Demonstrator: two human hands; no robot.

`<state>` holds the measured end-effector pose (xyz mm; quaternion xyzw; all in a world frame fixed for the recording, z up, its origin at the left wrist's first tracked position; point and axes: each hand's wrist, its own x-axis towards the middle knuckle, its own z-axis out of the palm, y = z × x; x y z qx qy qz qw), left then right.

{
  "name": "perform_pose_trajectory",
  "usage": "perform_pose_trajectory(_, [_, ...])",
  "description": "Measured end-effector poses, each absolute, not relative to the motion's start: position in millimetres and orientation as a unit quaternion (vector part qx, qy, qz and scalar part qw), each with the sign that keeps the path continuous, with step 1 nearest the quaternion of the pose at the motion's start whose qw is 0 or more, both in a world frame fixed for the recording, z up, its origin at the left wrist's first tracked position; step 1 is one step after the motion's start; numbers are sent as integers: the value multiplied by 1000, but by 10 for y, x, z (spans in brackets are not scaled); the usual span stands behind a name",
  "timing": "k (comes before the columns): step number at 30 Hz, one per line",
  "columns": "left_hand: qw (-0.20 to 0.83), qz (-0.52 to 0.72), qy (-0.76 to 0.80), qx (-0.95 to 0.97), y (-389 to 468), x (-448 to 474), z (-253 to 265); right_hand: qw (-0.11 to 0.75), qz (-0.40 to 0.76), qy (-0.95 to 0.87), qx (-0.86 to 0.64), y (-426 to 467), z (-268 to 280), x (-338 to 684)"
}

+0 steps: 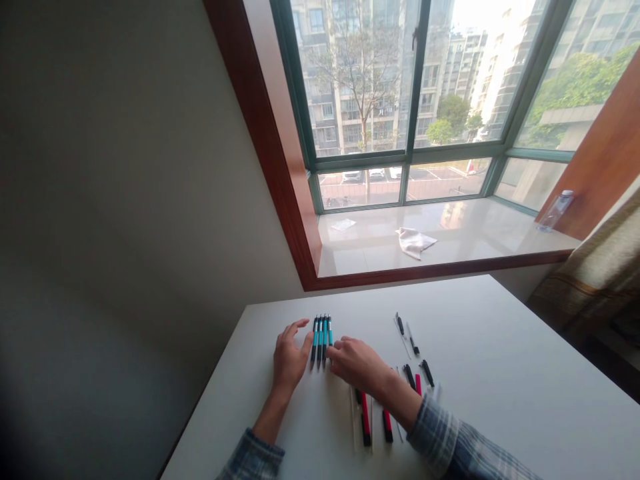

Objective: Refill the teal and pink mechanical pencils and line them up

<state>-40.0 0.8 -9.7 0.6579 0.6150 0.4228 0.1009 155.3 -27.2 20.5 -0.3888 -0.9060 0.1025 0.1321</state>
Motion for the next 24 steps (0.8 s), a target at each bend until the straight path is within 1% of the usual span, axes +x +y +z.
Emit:
perform_pose_trajectory(6, [103,435,605,658,-26,-416,-89,126,73,-912,-384,-290,181,1484])
perform_pose_trajectory(13, [104,425,606,665,-30,-419,-106,140,80,-909,-384,-319,156,1471])
perform_pose_trajectory(16, [110,422,606,665,-27,-404,-96,148,113,-899,-396,-338,206,1504])
perform_pose_trajectory(18, [111,422,604,667,-22,-391,-85,175,147,-890,-394,-322,265,1624])
perform_pose_trajectory(20, [113,426,600,668,-14,-376,-75,227,175,-873,-395,-267,329,1868])
perform_pose_trajectory(22, [117,429,595,669,-6,-358,-68,293,186,-839,-420,-180,374,2234])
perform_pose_trajectory(24, [123,431,592,669,-2,-333,-59,331,190,-808,-449,-86,375,2673])
